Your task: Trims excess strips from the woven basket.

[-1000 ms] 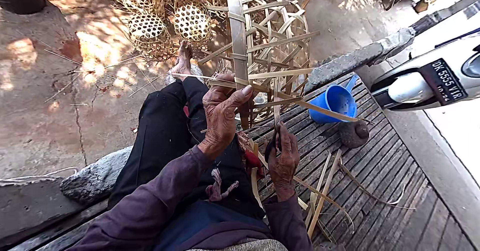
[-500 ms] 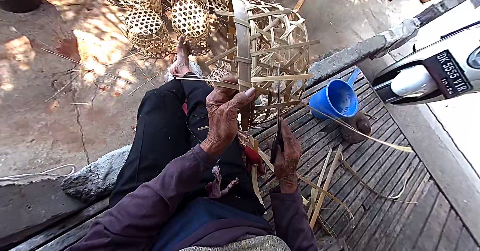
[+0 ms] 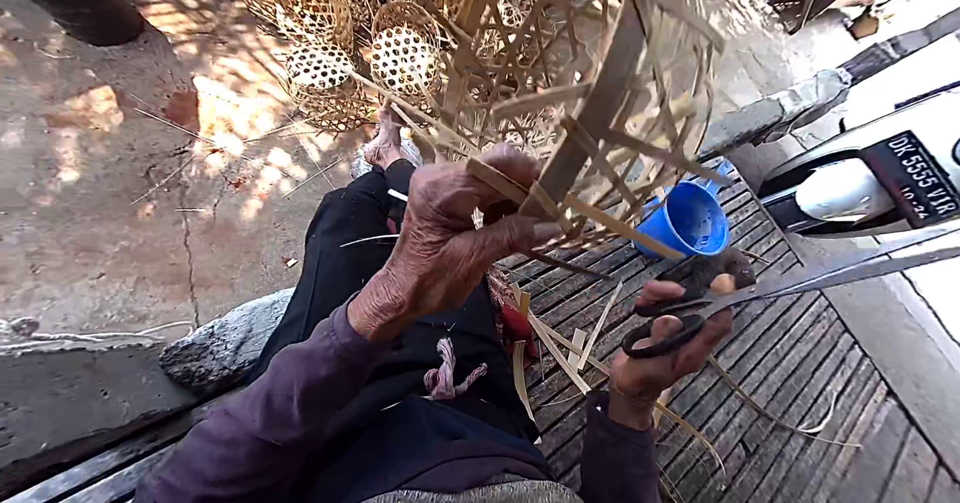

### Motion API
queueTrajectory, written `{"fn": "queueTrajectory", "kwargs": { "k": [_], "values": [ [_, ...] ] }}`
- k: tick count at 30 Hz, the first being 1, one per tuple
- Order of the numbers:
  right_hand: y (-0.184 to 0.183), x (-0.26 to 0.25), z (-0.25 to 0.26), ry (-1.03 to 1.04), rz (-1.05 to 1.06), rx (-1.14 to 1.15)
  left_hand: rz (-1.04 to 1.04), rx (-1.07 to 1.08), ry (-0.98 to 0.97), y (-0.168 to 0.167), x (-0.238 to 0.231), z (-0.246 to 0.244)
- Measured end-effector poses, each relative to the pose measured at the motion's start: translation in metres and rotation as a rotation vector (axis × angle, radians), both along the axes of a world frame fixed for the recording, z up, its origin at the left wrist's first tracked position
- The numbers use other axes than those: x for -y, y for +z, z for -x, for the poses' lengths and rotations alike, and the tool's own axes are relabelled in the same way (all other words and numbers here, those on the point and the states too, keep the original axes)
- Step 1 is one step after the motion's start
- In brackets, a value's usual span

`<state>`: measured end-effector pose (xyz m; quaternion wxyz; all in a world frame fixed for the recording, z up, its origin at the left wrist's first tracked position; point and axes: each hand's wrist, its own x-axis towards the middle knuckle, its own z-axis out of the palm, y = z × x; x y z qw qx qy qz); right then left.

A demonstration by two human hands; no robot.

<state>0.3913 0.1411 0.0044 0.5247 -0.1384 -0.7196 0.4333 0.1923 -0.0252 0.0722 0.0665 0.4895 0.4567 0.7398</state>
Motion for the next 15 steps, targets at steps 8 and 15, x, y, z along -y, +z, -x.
{"fn": "queueTrajectory", "kwargs": {
  "k": [8,15],
  "values": [
    [0.025,0.009,0.048,0.076,0.096,0.124,0.150,0.207,-0.229,-0.050,0.029,-0.011],
    [0.019,0.005,0.039,0.094,-0.077,0.196,0.106,0.460,-0.330,-0.060,0.030,-0.008]
  ]
}}
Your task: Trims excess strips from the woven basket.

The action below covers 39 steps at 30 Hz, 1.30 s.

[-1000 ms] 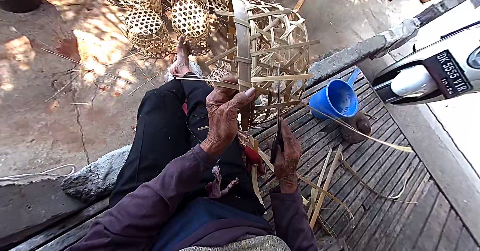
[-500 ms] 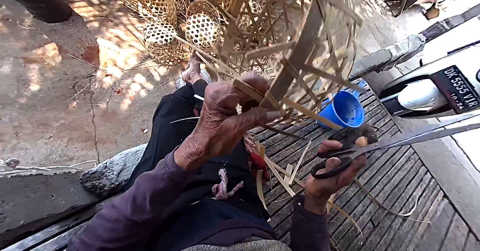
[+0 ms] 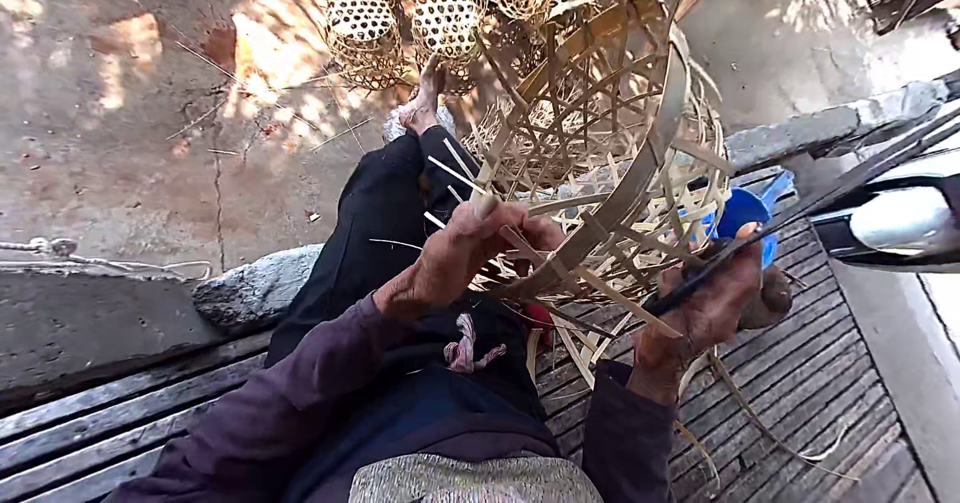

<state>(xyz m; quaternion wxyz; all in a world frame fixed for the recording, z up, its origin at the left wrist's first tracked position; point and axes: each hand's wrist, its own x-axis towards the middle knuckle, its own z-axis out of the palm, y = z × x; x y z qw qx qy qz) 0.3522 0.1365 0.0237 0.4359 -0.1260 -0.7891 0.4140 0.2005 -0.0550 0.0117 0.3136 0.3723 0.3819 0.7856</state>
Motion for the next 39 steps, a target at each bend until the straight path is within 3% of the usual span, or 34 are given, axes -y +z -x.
{"fn": "queueTrajectory", "kwargs": {
  "k": [6,10,12,15,18,20,22,26,29,33,39],
  "values": [
    [-0.005,-0.015,-0.002,-0.009,-0.038,0.062,-0.028,0.138,0.158,0.009,-0.008,0.018],
    [-0.009,-0.017,-0.002,-0.030,0.018,0.051,0.073,0.249,0.561,0.021,0.023,0.055],
    [-0.009,-0.016,-0.003,-0.047,0.010,0.076,-0.020,0.389,0.814,0.008,0.050,0.091],
    [-0.010,-0.016,-0.002,-0.060,0.010,0.099,-0.279,0.412,0.932,-0.049,0.116,0.144],
    [-0.008,-0.015,-0.001,-0.070,0.005,0.105,-0.011,0.585,1.131,-0.028,0.111,0.127],
    [-0.007,-0.014,-0.001,-0.060,-0.006,0.102,0.265,0.461,0.989,-0.014,0.092,0.106],
    [-0.005,-0.015,-0.002,-0.049,-0.029,0.109,0.368,0.256,0.703,0.000,0.067,0.085],
    [-0.002,-0.011,-0.002,-0.057,-0.051,0.117,0.185,-0.282,0.258,0.018,0.031,0.057],
    [-0.004,-0.011,-0.003,-0.066,-0.071,0.105,0.025,-0.482,0.239,0.032,0.017,0.043],
    [-0.003,-0.011,-0.002,-0.053,-0.070,0.093,-0.073,-0.394,0.319,0.043,0.010,0.037],
    [-0.005,-0.011,-0.004,-0.085,-0.066,0.117,-0.122,-0.055,0.263,0.048,0.031,0.046]
  ]
}}
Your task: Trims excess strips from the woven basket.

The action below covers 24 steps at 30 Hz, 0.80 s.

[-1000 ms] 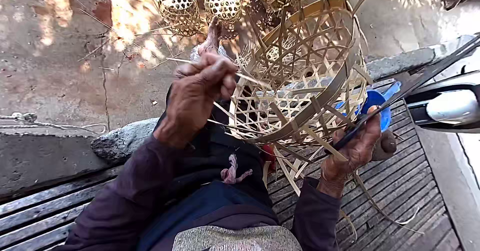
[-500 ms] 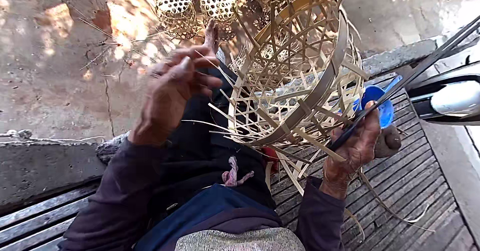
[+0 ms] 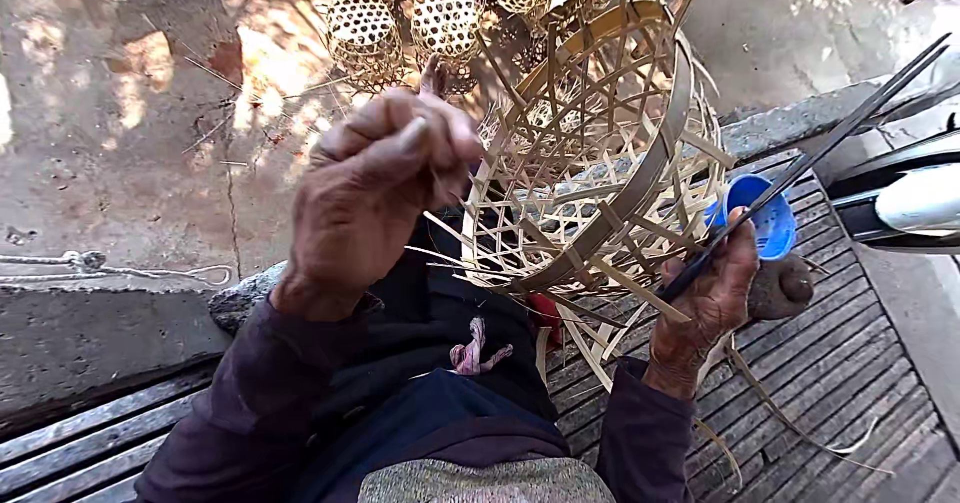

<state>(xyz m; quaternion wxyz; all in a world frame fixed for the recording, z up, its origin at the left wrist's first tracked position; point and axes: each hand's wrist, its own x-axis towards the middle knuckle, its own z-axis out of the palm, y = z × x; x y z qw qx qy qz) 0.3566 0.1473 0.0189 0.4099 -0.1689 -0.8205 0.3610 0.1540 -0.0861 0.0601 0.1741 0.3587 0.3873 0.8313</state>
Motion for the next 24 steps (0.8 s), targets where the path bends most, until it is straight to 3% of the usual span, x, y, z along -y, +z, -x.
{"fn": "queueTrajectory", "kwargs": {
  "k": [4,6,9,12,14,17,20,24],
  "values": [
    [-0.001,-0.001,-0.002,-0.014,0.004,0.023,-0.118,0.230,0.357,-0.011,0.040,0.050],
    [-0.002,-0.004,0.000,0.006,-0.045,0.009,0.009,0.300,0.407,-0.019,0.042,0.062],
    [0.002,-0.003,0.003,0.030,-0.086,0.012,0.350,0.181,0.014,-0.025,0.021,0.050],
    [0.004,-0.002,0.004,0.066,-0.102,0.009,0.441,-0.049,-0.546,-0.013,-0.013,0.039],
    [0.007,0.000,0.005,0.069,-0.130,0.014,0.500,-0.179,-0.743,0.007,-0.030,0.032],
    [0.011,0.002,0.010,0.081,-0.202,0.023,0.601,-0.277,-0.791,0.026,-0.043,0.025],
    [0.017,0.000,0.015,0.090,-0.276,0.060,0.639,-0.173,-0.798,0.034,-0.049,0.014],
    [0.013,0.002,0.019,0.031,-0.261,0.013,0.594,-0.334,-0.584,0.036,-0.048,0.001]
  ]
}}
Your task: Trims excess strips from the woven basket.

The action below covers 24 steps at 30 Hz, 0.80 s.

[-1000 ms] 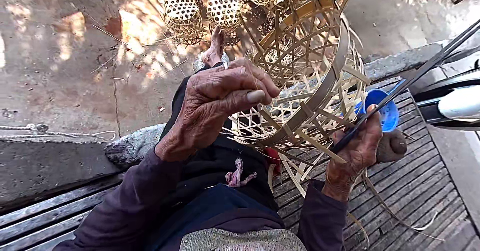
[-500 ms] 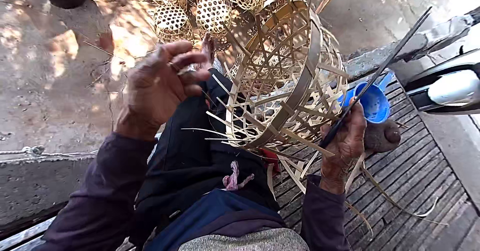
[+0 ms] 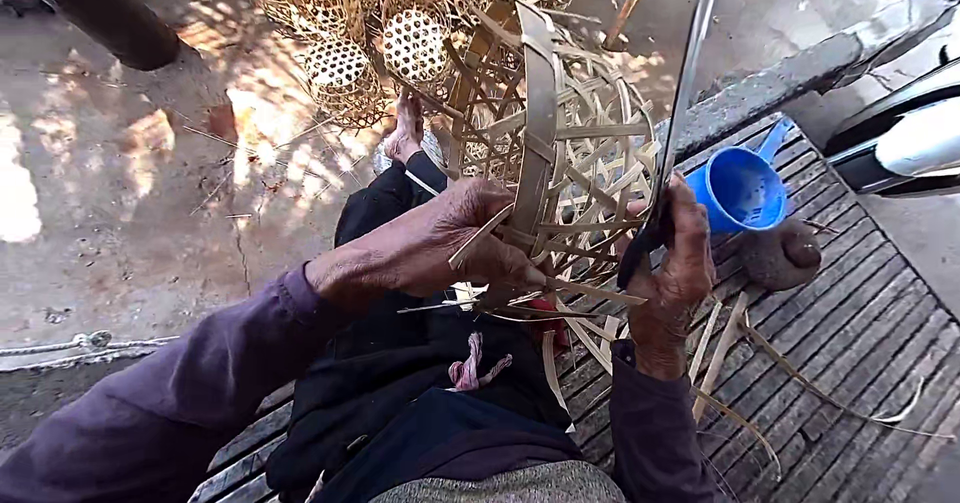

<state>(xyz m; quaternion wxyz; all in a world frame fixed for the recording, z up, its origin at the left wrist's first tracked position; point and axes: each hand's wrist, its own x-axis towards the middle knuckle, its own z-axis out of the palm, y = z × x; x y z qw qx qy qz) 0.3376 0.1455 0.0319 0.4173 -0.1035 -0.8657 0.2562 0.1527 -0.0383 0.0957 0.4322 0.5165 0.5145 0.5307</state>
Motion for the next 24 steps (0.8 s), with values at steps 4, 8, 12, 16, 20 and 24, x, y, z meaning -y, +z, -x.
{"fn": "queueTrajectory", "kwargs": {
  "k": [4,8,12,16,20,24],
  "values": [
    [0.003,0.002,-0.015,0.073,0.250,-0.167,-0.030,-0.072,0.298,0.021,0.006,0.007],
    [0.003,0.007,-0.042,0.268,0.398,-0.015,-0.239,0.026,0.543,0.023,0.004,0.025],
    [-0.015,0.032,-0.049,0.405,0.407,0.135,-0.295,0.076,0.709,0.004,0.001,0.024],
    [-0.032,0.044,-0.044,0.427,0.378,0.213,-0.267,0.130,0.715,-0.018,0.003,0.009],
    [-0.024,0.043,-0.035,0.436,0.370,0.192,-0.345,0.094,0.542,-0.022,0.008,-0.002],
    [-0.016,0.041,-0.030,0.442,0.371,0.169,-0.327,0.082,0.489,-0.022,0.006,-0.007]
  ]
}}
